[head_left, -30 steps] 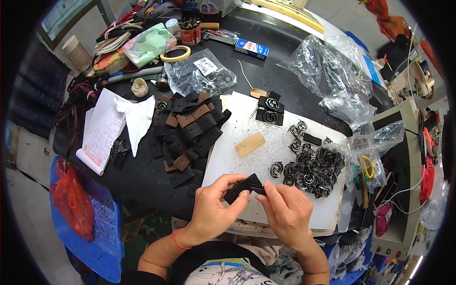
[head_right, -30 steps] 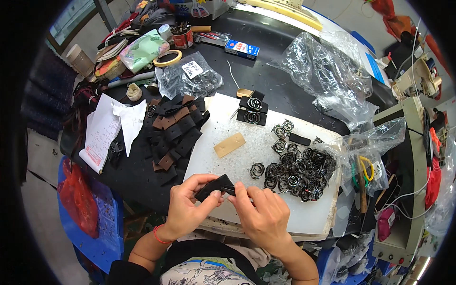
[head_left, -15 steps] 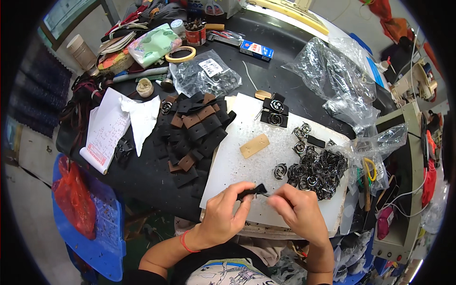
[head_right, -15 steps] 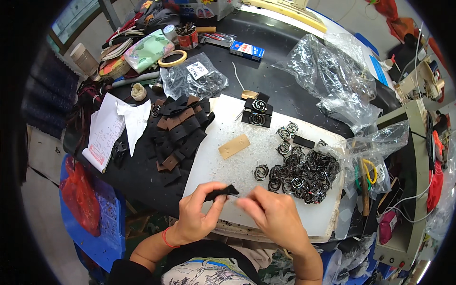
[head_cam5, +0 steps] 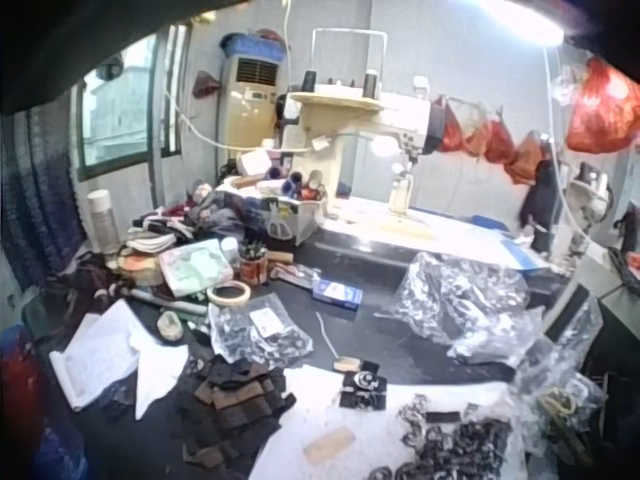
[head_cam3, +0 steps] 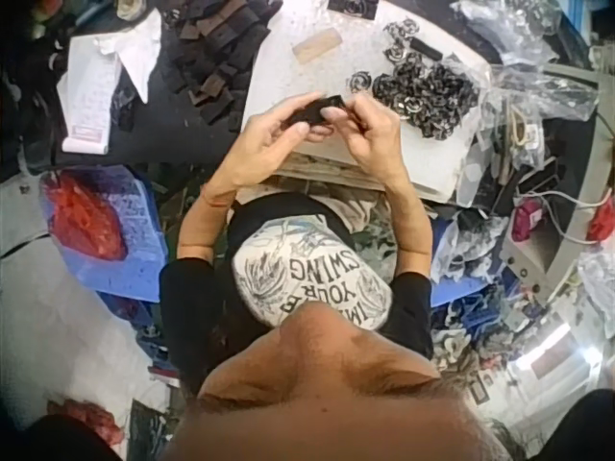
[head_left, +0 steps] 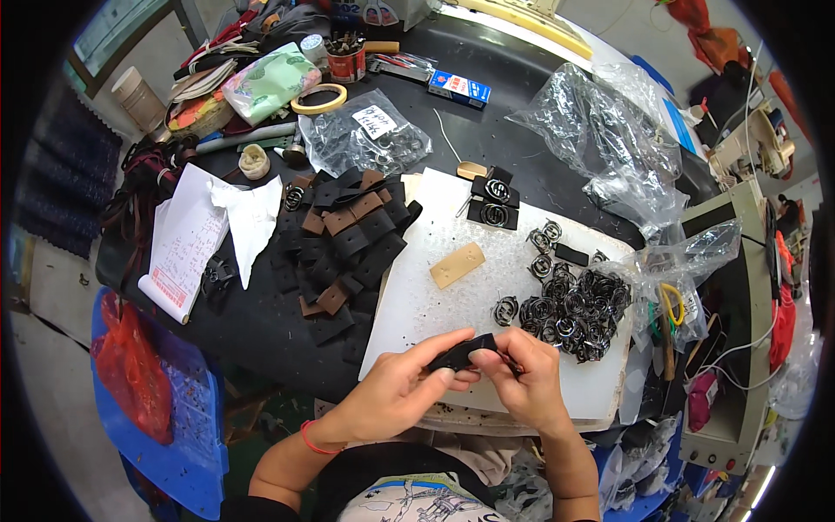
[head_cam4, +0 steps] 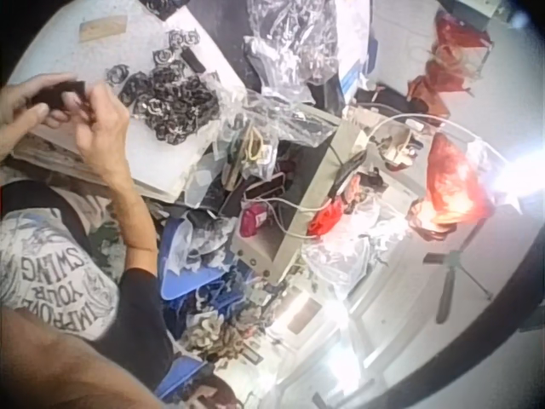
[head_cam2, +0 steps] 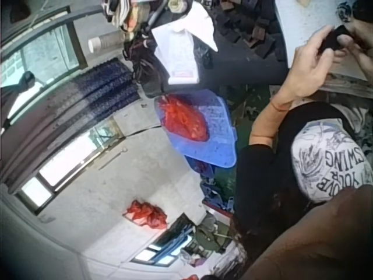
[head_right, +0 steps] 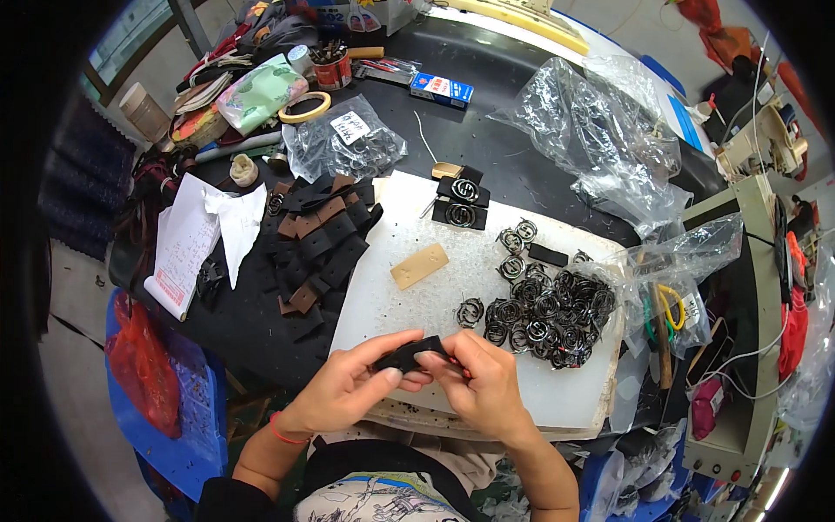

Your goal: The person assembles keychains by hand at a cluttered workbench. They pick up a black rectangular leather piece and a metal keyring, then insert the ring into the leather loop. The person repeats this process for multiple units, placing the finished keychains onto a pile on the table.

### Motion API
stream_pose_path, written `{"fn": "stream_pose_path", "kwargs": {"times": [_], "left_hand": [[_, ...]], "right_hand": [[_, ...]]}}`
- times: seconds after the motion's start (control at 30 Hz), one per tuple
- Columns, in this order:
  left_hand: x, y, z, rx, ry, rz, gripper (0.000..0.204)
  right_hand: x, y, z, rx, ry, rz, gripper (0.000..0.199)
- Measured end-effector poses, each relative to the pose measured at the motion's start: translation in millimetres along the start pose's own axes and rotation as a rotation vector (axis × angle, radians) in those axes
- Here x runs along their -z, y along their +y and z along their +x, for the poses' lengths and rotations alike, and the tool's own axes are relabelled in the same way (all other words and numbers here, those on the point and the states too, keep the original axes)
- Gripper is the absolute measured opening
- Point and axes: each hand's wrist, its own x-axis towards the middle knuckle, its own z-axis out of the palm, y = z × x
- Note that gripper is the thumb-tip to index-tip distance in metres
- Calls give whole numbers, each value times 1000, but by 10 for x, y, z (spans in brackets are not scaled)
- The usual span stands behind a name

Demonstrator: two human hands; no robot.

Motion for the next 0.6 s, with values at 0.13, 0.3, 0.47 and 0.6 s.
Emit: {"fn": "stream_pose_path", "kwargs": {"times": [0.13,0.3,0.47,0.6], "left_hand": [[34,-20,37,34,28,-248,43],[39,-14,70,59,91,-275,44],[8,-24,50,36,86,-249,41],[-20,-33,29,2,113,-146,41]], "right_hand": [[-70,-66,-26,-9,178,-212,30],[-107,-12,-114,309,226,-471,35],[-115,-55,-87,331,140,-485,23],[-117,-10,-91,321,132,-408,22]]}}
